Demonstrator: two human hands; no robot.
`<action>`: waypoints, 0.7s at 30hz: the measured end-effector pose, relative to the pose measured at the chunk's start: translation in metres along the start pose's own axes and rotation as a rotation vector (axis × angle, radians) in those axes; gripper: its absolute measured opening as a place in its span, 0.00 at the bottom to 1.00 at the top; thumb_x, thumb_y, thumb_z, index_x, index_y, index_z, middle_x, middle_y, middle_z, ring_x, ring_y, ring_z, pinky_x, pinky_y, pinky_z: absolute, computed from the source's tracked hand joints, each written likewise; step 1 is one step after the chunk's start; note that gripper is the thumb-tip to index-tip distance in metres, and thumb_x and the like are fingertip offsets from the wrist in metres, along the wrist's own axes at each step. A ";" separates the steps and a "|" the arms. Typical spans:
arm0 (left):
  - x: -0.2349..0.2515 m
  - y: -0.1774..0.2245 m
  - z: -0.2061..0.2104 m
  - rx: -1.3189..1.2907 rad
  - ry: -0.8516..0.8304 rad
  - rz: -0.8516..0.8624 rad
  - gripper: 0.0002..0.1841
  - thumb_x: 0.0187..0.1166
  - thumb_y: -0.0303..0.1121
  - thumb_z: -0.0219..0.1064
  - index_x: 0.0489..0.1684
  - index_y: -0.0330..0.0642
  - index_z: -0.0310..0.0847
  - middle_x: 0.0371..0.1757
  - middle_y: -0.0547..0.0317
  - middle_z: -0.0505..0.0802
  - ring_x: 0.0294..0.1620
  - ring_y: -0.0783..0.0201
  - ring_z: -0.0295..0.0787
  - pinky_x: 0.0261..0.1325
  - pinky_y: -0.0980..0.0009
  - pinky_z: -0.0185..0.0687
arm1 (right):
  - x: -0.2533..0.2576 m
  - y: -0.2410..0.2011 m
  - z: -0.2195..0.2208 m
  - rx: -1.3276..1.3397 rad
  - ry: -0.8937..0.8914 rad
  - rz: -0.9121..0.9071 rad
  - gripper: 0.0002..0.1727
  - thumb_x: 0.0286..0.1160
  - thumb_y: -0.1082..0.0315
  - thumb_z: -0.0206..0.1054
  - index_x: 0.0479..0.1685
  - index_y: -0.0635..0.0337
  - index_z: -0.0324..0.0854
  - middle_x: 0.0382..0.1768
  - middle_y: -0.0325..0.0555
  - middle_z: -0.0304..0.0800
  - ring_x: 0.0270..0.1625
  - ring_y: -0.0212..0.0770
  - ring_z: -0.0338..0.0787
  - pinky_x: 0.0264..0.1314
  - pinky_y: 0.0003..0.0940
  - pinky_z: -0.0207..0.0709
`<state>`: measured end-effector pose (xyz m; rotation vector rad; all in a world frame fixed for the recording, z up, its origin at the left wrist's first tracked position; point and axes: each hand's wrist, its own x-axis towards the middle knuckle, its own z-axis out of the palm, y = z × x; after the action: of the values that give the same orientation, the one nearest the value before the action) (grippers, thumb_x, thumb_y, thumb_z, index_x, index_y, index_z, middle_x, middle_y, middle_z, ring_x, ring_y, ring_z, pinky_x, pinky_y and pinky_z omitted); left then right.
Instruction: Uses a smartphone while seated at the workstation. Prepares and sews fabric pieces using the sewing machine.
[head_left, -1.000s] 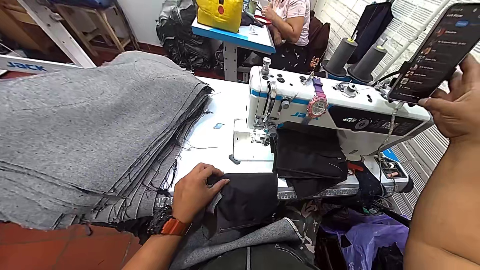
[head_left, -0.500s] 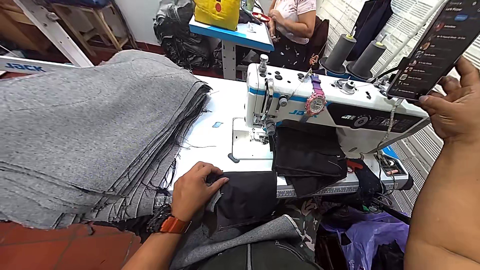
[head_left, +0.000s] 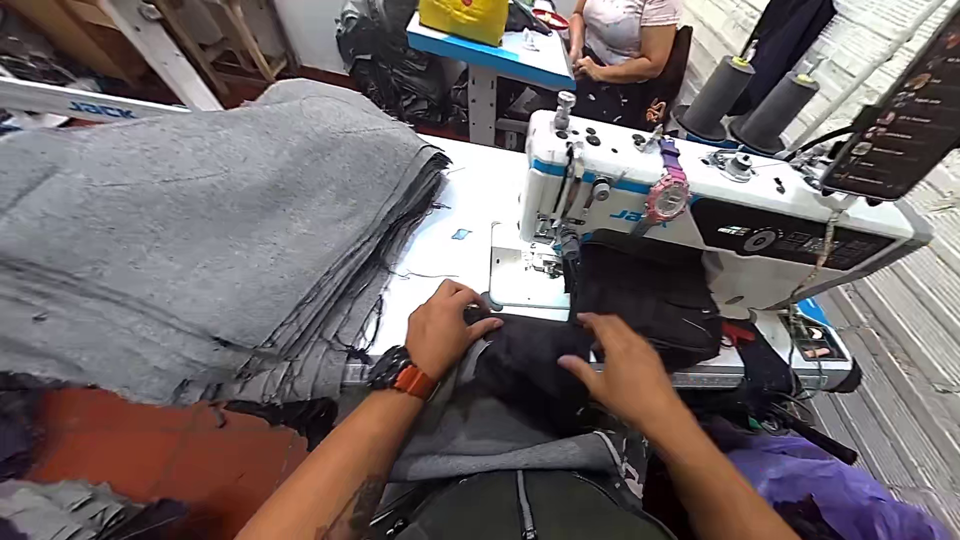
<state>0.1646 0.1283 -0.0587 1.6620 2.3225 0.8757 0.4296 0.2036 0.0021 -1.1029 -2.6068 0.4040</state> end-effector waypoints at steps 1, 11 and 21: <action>0.002 -0.002 0.000 -0.015 0.018 -0.008 0.18 0.68 0.49 0.82 0.47 0.48 0.92 0.58 0.47 0.91 0.52 0.43 0.92 0.47 0.38 0.86 | -0.001 -0.006 0.019 -0.025 -0.086 0.065 0.40 0.70 0.44 0.77 0.77 0.62 0.76 0.63 0.59 0.85 0.56 0.59 0.90 0.53 0.59 0.86; -0.096 -0.025 -0.043 -0.385 -0.289 0.225 0.15 0.79 0.50 0.70 0.44 0.51 0.94 0.39 0.70 0.95 0.38 0.75 0.91 0.44 0.68 0.92 | 0.012 0.003 0.041 0.035 -0.165 0.277 0.54 0.44 0.42 0.91 0.75 0.61 0.75 0.63 0.68 0.79 0.49 0.65 0.89 0.46 0.65 0.84; -0.111 -0.040 -0.057 -0.022 -0.251 0.120 0.16 0.82 0.51 0.66 0.52 0.53 0.93 0.29 0.66 0.93 0.29 0.64 0.90 0.38 0.52 0.89 | 0.038 -0.013 0.050 0.265 -0.218 0.053 0.17 0.65 0.58 0.83 0.39 0.62 0.87 0.39 0.52 0.86 0.42 0.50 0.87 0.46 0.53 0.82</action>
<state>0.1481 -0.0020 -0.0560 1.8015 2.0592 0.6656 0.3778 0.2159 -0.0339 -1.0906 -2.6087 0.8985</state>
